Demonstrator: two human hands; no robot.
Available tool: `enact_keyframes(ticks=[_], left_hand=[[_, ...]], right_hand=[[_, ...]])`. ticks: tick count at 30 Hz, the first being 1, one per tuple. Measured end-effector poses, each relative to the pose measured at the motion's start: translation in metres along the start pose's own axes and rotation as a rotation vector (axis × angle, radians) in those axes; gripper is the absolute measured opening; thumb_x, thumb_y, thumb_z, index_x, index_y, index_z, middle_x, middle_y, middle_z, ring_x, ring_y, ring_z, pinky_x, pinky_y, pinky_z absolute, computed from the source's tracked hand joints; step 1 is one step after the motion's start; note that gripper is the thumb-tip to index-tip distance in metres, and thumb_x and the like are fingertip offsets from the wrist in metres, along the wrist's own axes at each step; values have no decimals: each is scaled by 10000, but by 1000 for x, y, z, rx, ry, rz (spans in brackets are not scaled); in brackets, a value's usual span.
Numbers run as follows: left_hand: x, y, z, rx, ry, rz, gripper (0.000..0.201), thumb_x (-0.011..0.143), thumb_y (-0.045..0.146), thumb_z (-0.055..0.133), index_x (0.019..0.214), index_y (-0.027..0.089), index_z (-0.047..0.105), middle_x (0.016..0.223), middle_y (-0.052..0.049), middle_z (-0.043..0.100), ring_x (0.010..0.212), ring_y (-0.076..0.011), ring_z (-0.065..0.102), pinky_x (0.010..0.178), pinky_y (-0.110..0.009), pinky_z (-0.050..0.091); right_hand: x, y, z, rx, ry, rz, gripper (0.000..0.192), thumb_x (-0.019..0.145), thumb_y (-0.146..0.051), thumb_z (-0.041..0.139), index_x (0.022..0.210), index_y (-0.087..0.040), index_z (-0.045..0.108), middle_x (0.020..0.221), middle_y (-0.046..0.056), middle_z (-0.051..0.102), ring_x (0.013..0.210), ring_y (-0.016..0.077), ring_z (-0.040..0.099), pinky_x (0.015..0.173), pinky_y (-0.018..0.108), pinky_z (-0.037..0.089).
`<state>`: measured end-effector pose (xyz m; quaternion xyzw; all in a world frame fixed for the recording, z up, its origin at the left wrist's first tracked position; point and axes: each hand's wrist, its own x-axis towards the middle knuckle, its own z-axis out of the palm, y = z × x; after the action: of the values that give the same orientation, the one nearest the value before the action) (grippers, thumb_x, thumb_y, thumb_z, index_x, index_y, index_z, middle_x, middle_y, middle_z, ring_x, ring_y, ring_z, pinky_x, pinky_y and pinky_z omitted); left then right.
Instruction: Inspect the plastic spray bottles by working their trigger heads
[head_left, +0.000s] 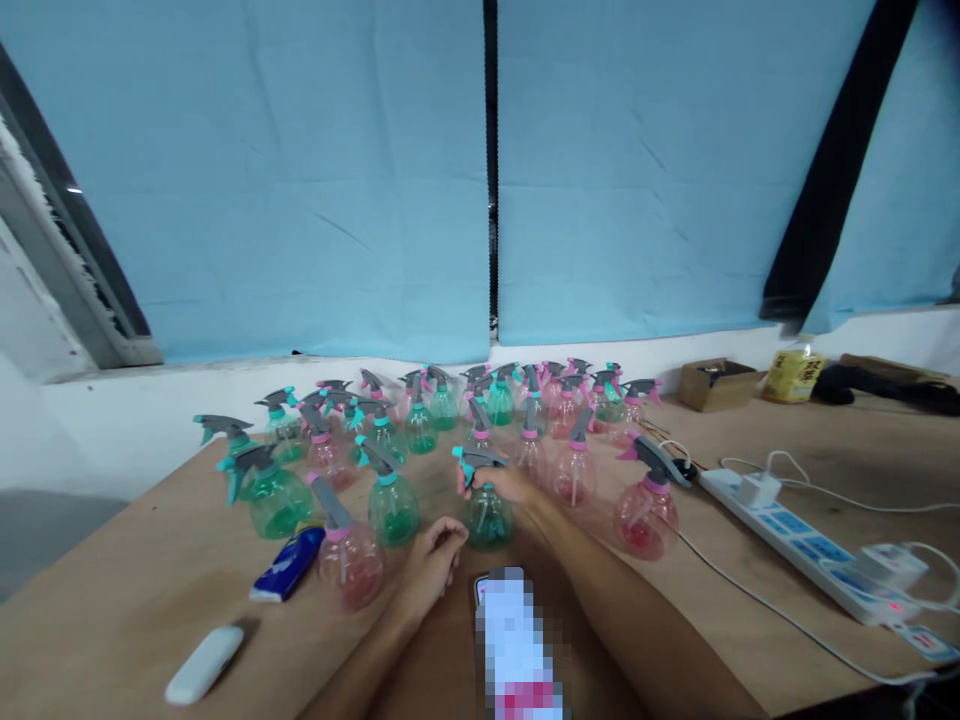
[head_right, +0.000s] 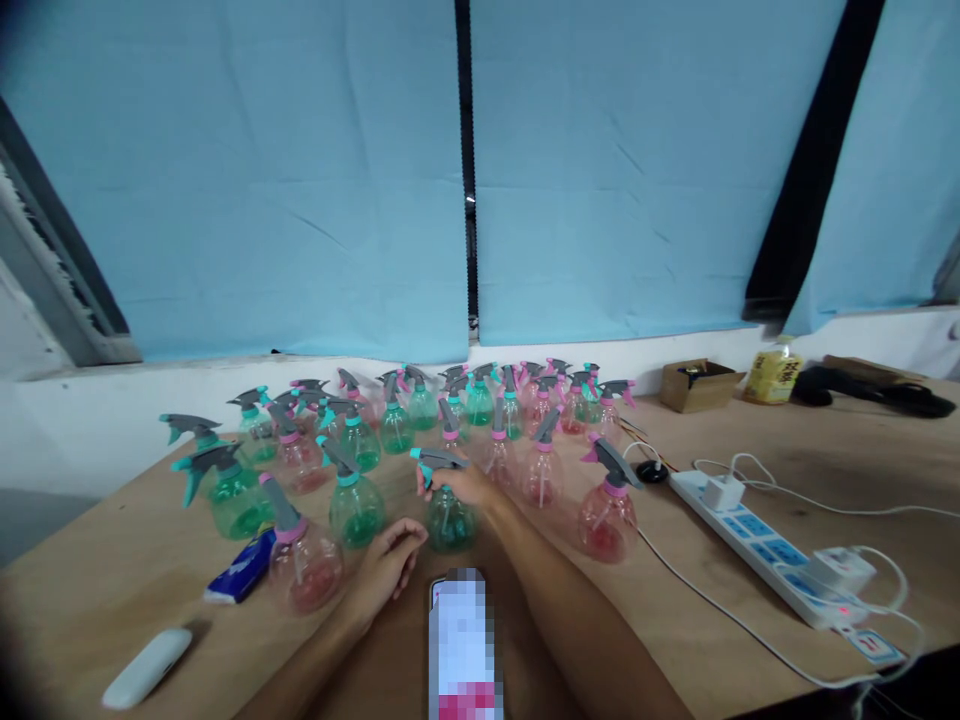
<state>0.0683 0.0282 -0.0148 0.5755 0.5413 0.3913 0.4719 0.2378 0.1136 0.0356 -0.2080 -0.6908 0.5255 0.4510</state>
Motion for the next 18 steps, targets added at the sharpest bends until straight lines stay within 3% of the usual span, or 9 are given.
enact_keyframes(ticks=[5,11,18], left_hand=[[0,0,0,8,-2,4,303,777,515,570,791,212,576,525,90,436,362,-77,385,338,-164,222],[-2,5,1,11,-2,3,285,778,495,557,810,213,571,524,90,433,361,-75,374,331,-159,223],[-3,6,1,31,-22,2,276,789,483,532,809,209,560,543,88,432,373,-70,377,334,-157,231]], right_hand=[[-2,-4,-1,-18,1,33,198,632,-239,525,735,-196,689,715,24,690,648,172,640,704,310,510],[-2,-2,-1,53,-7,4,204,627,-220,516,741,-180,681,719,24,683,597,153,609,635,282,488],[-4,1,-4,-16,13,-13,216,638,-197,519,766,-199,693,692,12,682,660,173,641,717,307,501]])
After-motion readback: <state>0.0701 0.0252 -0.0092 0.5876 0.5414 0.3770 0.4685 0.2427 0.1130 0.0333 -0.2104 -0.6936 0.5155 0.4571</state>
